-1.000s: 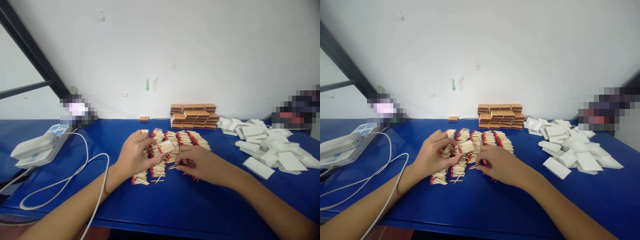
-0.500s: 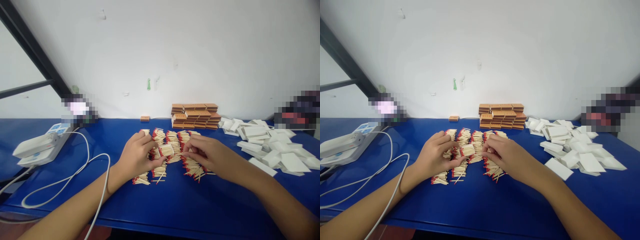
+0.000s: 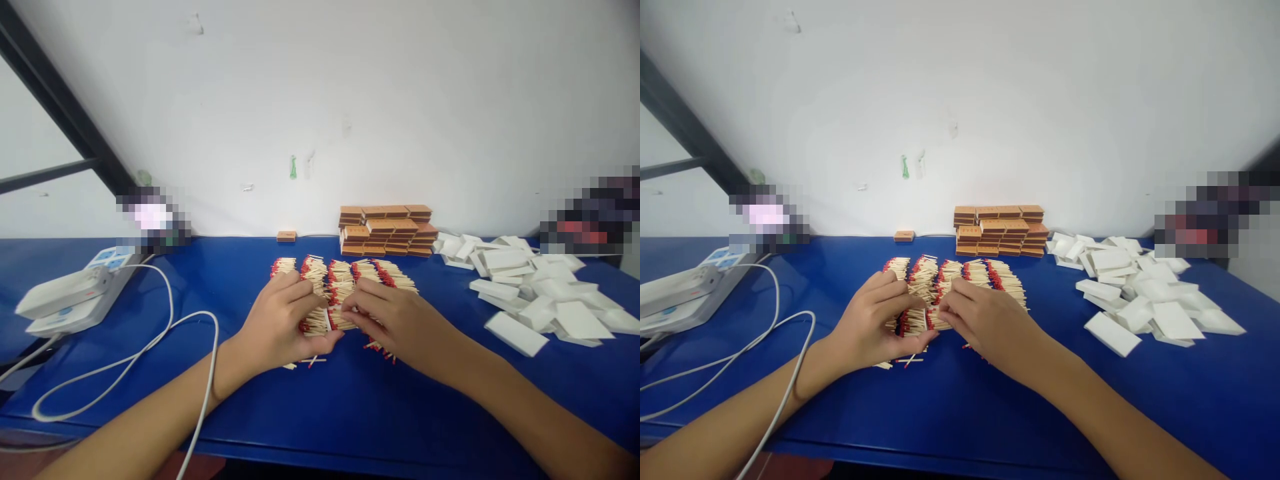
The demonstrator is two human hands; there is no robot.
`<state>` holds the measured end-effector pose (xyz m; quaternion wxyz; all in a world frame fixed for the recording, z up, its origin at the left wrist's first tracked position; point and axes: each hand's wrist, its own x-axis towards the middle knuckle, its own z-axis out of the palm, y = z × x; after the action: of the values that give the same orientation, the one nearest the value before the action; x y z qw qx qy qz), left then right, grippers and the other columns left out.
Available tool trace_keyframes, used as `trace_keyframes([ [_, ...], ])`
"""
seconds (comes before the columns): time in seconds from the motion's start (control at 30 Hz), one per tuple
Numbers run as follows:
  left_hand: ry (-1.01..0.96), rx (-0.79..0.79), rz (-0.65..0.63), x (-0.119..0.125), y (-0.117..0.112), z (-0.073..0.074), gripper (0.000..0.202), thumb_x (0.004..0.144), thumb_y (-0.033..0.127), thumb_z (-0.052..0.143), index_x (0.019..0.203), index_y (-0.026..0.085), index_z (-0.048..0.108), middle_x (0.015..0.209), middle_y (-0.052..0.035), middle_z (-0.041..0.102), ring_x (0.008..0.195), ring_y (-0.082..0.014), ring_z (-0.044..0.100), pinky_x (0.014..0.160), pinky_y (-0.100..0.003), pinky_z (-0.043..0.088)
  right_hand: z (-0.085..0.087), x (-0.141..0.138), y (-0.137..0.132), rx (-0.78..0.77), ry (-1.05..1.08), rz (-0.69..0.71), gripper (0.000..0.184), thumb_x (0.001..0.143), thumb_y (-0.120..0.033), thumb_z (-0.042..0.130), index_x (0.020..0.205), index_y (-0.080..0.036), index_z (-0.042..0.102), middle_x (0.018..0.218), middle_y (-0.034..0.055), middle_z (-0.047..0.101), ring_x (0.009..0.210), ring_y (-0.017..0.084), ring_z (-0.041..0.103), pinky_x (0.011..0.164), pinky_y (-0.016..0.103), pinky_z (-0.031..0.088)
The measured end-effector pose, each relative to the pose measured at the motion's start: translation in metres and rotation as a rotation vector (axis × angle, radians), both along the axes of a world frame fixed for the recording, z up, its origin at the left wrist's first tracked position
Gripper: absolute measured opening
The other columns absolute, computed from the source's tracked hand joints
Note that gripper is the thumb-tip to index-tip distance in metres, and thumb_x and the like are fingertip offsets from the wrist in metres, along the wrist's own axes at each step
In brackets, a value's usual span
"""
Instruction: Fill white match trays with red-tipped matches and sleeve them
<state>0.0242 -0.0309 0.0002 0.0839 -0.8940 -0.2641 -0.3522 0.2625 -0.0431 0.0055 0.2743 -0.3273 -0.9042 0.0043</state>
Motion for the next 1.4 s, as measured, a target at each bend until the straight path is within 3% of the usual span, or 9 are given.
trace_keyframes([
  [0.13,-0.057,-0.049,0.051,-0.003,0.005,0.0,0.031,0.086,0.047,0.079,0.09,0.017,0.072,0.074,-0.0022,0.061,0.073,-0.0187,0.05,0.07,-0.035,0.039,0.006,0.013,0.005,-0.136,0.114,-0.094,0.017,0.105,-0.027,0.056,0.095,-0.019,0.067,0.082,0.0014,0.062,0.07,0.015,0.058,0.064,0.028,0.043],
  [0.4,-0.14,-0.022,0.191,-0.013,0.012,0.005,0.031,0.086,0.046,0.08,0.092,0.016,0.074,0.069,-0.0006,0.054,0.069,-0.0177,0.044,0.065,-0.033,0.036,-0.003,0.014,0.012,-0.421,-0.077,-0.061,0.011,0.096,-0.017,0.063,0.089,-0.019,0.071,0.089,0.0028,0.063,0.07,0.014,0.058,0.065,0.027,0.043],
  [1.4,-0.114,-0.055,0.165,-0.011,0.011,0.004,0.033,0.088,0.05,0.077,0.091,0.017,0.073,0.07,-0.0017,0.057,0.069,-0.018,0.045,0.066,-0.034,0.036,-0.002,0.014,0.008,-0.483,-0.137,-0.036,0.012,0.092,-0.013,0.06,0.081,-0.019,0.06,0.082,0.0009,0.061,0.07,0.014,0.053,0.063,0.026,0.038],
])
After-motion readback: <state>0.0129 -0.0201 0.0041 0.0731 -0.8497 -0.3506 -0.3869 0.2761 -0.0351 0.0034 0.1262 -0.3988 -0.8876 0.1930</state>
